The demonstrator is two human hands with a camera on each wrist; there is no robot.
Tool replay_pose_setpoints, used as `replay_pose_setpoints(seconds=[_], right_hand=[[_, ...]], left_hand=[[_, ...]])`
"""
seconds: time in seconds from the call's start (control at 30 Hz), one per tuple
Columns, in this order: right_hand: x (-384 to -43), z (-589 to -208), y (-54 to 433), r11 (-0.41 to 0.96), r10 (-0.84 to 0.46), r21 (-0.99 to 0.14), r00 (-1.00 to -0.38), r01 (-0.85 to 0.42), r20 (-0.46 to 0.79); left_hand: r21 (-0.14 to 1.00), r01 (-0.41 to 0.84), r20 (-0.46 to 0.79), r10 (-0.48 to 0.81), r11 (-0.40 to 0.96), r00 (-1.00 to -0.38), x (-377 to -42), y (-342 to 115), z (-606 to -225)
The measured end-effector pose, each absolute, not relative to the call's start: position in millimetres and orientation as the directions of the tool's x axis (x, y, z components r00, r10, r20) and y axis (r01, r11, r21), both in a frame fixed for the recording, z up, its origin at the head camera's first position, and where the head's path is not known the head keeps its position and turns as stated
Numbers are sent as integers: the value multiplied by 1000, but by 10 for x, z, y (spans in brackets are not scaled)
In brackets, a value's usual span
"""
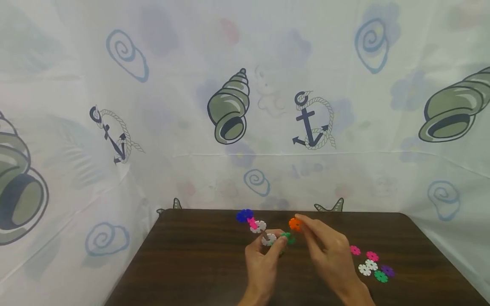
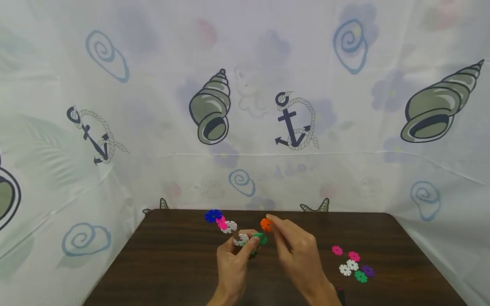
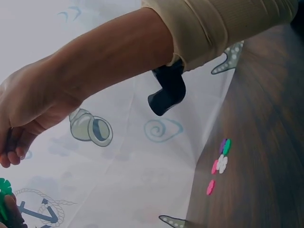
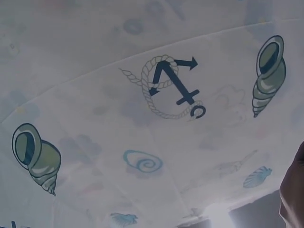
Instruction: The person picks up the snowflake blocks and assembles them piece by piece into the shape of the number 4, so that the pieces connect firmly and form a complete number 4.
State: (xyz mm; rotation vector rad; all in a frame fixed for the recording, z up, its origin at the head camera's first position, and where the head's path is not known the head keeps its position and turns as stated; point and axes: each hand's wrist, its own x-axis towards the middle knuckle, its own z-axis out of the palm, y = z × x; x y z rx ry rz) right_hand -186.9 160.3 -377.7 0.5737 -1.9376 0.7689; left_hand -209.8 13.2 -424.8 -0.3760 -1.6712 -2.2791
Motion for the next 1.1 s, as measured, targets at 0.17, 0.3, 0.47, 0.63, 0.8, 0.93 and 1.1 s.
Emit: replay_pose_setpoints(seconds=[0.17,0.3,0.47,0.63,0.8,0.93,1.1], right_hand=[[-1850,-3763,1640,687,-87,-301,-486,-661,869],[-1826,-3778,1730,718,-27,-377,-564,-585,825],[-1828,-3791,2155,780,63,-442,-648,-443,759],[-1875,-3860,2920,839,134,-481,-759,-256,637],[-1949,-4085,3711,867,163,-485,-857,-113,489],[-2005,-4367,4192,885,151,-459,-884,-78,442],[-2020,-4693,4586,899,116,-433,-916,-67,383]], left_hand=[[883,356,356,-59,-306,-933,-2105,153,-4266],[887,312,315,-46,-340,-948,-2107,155,-4278],[884,271,279,-33,-382,-960,-2113,151,-4259],[875,274,293,-14,-398,-956,-2128,136,-4222],[882,273,294,-4,-384,-956,-2131,110,-4205],[882,275,297,0,-383,-955,-2134,102,-4200],[875,287,315,8,-390,-949,-2144,109,-4208]])
